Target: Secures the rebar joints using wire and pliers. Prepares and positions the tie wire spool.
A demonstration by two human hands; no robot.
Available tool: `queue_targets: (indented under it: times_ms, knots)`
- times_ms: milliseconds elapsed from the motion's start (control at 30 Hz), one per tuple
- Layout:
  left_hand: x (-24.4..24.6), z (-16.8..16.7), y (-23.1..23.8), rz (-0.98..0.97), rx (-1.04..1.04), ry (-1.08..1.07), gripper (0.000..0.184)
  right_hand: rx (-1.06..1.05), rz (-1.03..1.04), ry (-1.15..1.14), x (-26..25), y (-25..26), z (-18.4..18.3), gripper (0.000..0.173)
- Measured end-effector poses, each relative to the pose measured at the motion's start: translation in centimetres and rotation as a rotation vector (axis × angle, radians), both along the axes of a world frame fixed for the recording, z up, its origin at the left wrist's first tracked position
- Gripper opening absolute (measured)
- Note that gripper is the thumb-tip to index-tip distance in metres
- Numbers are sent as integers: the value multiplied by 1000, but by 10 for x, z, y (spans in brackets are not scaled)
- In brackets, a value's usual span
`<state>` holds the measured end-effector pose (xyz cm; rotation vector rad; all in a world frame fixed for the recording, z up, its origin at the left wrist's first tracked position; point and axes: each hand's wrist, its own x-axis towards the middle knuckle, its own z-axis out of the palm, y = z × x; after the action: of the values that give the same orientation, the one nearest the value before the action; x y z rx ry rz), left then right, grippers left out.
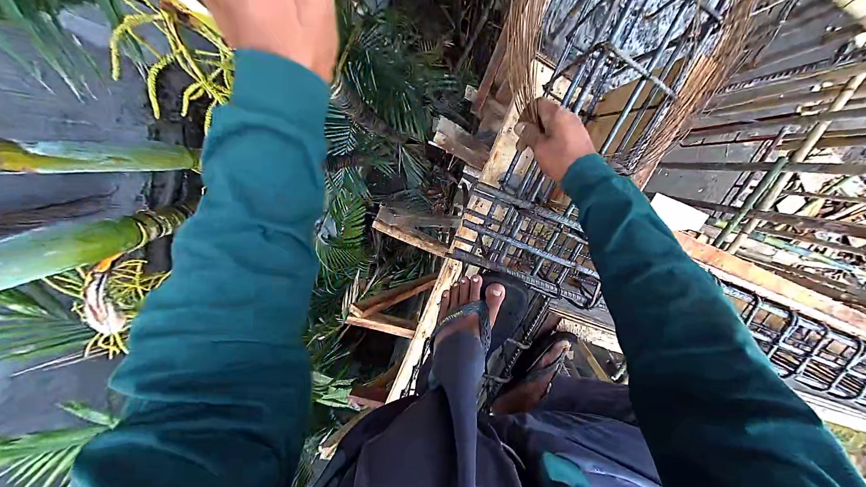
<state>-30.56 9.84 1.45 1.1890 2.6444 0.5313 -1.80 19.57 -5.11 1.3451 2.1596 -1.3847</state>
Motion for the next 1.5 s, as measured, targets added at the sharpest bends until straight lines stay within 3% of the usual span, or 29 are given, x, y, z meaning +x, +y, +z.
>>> queue_targets:
  times_ms: [100,333,567,733,833,1033,1167,1267,1500]
  knots:
    - [-18,-4,-39,-92,0,28,51,-1,-60,2,0,-1,0,32]
    - [-26,-37,-115,24,-130,34,43,-3,-125,20,-1,3,1,30]
    - [-30,-32,-150,128,-88,61,44,2,-149,46,0,3,-11,30]
    - [-24,-16,-125,168,53,-30,41,34,-103,-4,0,0,-17,33]
    - [7,5,-100,63,195,-162,37,119,-8,-118,-6,-9,-3,37]
    - [94,17,-51,30,479,-711,27,240,-27,-6,6,-20,15,68]
    - [121,25,-25,26,636,-972,7,399,-357,109,49,4,50,35]
    - [123,31,-9,50,691,-1042,3,455,-598,-24,79,42,57,31]
    - [123,12,0,32,625,-1139,3,323,-416,-218,85,85,37,32]
